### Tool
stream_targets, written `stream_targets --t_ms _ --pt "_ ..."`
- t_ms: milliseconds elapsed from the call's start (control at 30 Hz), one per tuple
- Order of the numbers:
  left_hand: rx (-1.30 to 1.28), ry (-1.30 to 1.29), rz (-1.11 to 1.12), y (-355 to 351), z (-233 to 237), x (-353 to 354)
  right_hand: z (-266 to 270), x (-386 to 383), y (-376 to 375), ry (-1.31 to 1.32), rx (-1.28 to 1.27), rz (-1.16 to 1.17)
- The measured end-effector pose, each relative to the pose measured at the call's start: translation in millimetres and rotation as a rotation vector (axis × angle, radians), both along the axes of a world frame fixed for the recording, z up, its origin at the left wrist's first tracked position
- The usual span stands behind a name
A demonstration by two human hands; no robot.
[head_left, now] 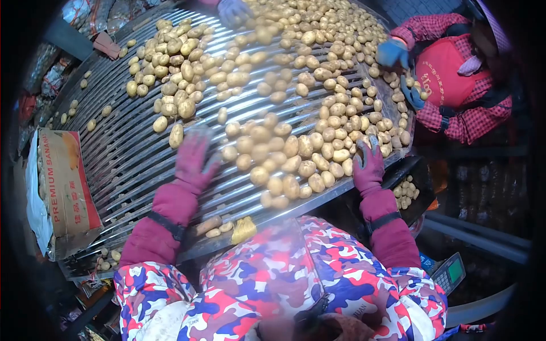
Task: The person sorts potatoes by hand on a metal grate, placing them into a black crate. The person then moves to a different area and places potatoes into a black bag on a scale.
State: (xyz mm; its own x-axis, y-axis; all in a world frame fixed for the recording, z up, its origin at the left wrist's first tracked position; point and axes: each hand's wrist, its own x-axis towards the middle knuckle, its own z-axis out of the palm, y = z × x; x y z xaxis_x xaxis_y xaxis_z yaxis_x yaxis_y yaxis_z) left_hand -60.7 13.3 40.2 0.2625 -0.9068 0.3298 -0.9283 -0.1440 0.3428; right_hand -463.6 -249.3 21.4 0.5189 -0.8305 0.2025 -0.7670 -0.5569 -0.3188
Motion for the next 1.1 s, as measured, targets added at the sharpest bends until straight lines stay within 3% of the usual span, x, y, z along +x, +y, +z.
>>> stream_targets --t_ms 67,200,633,767,867,933,1000,1100 --pt "0.015 -0.065 0.157 21.0 -23.1 21.8 -1.9 0.1 0.5 0.003 0.000 -0.013" --pt "0.229 -0.189 0.052 32.6 -25.6 24.3 -2.7 3.0 2.3 0.003 -0.020 -0.017" --pt "0.197 -0.131 0.030 29.0 -35.7 26.4 -4.7 3.1 5.4 0.004 -0.074 -0.034" --pt "0.211 -0.146 0.029 28.8 -37.9 26.3 1.7 11.9 8.0 0.197 -0.189 -0.029" --pt "0.214 -0.147 0.033 31.2 -39.8 29.9 24.5 43.6 46.7 0.045 -0.236 0.177" --pt "0.215 -0.153 0.028 30.1 -40.7 28.6 35.6 75.1 75.9 -0.167 -0.031 0.449" --pt "0.227 -0.147 0.033 30.0 -40.6 28.0 72.2 117.1 104.0 -0.172 0.185 0.731" --pt "0.232 -0.120 0.036 30.6 -40.7 29.6 36.1 156.0 135.4 0.066 0.205 0.808"
